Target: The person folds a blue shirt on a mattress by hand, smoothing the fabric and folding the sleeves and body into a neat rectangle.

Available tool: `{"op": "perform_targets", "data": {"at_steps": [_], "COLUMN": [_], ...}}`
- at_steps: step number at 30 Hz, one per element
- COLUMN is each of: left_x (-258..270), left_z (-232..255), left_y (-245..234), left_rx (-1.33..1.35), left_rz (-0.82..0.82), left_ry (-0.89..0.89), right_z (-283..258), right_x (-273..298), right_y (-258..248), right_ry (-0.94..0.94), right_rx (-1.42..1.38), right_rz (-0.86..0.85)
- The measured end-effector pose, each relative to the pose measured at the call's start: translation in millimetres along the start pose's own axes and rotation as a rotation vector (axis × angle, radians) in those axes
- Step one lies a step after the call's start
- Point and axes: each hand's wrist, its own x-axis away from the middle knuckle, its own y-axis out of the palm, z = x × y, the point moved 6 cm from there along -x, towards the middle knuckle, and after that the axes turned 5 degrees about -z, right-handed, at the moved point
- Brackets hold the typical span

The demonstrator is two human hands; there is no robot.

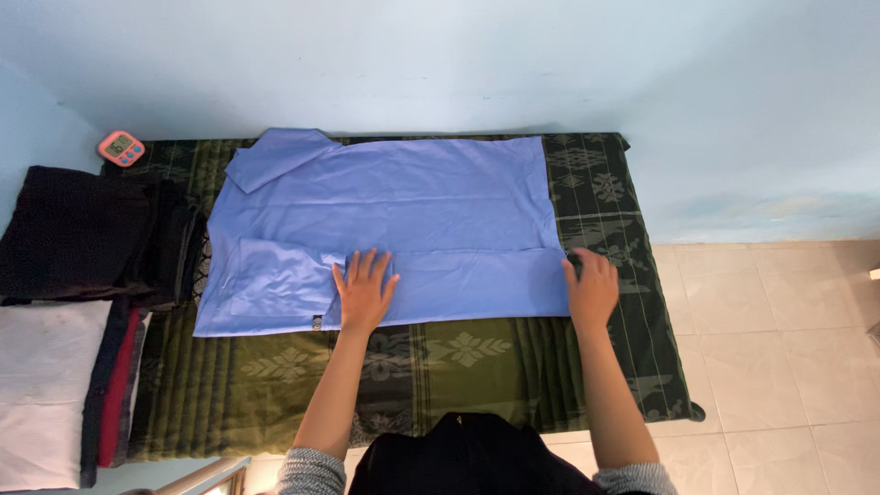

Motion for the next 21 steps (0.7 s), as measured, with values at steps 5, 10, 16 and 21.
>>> {"op": "perform_targets", "data": {"at_steps": [5,10,16,21], "left_x": [-20.9,-17.1,-20.6,-43.1], "left_z": [7.0,12.3,13.7,25.0], "left_y": [-3.2,-10.4,-10.5,-14.3], "left_rx": [0.132,0.219,0.160,0.158], "left_rz": [0.170,0.306,0.170,0.010], "left_ry": [-0.013,-0.055,-0.130,-0.177], "right_z": [-19.9,-13.5,-7.9,13.5], "right_x": [-43.3,-50.3,-71.2,-120.0], "right_y": [30.8,32.6,36.4,53.8], "right_ry": [-0.271,-0.228,-0.170,0.016], "right_rx": [-0.076,-0.164,-0.246,-0.295], "right_rz": [-0.231,-0.256,-0.344,-0.252]}}
